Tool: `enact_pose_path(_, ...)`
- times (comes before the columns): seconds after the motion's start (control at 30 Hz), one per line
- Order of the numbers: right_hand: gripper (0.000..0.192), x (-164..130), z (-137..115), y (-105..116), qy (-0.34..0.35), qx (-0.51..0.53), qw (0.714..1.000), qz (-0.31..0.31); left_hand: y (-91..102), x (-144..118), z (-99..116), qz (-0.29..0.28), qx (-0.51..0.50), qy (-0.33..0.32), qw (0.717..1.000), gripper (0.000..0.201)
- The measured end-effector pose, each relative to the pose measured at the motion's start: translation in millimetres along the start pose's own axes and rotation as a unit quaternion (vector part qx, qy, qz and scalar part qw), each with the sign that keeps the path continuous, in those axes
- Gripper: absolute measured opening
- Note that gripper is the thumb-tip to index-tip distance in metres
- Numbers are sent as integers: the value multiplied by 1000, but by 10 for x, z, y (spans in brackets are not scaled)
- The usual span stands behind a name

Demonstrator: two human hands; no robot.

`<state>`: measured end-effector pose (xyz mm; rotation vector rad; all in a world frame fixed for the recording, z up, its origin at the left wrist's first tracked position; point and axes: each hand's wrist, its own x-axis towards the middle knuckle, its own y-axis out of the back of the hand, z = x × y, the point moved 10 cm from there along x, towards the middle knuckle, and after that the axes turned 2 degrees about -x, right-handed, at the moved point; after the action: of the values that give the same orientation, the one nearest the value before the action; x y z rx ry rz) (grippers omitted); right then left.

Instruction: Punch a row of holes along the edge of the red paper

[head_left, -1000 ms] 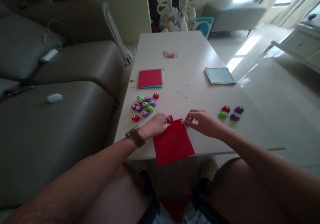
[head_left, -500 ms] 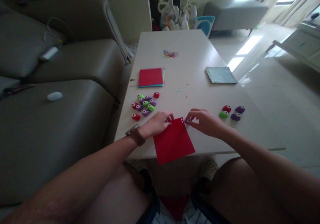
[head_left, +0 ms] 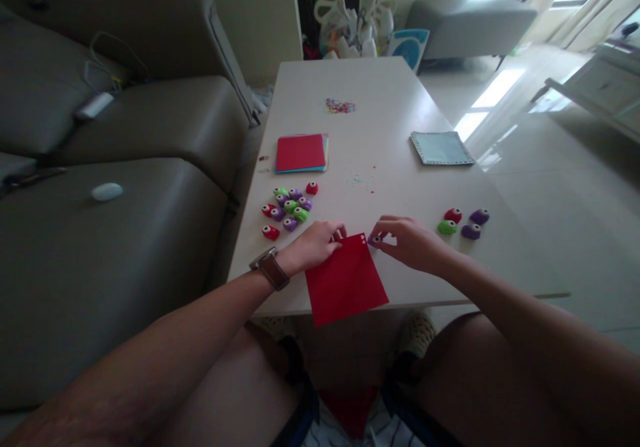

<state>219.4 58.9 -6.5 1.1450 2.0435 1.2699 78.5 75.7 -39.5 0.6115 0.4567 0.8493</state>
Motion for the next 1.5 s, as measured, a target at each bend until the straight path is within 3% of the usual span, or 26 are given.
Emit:
enact_pose_path(0.87, 12, 2, 14, -9, -22, -3, 1000, -11, 1, 4, 5, -2, -3, 11, 1000, 21)
enact_pose_path(1.5, 12, -1, -28, -25, 3, 11, 1000, -10, 6, 7, -22, 7, -10, 5, 1000, 22)
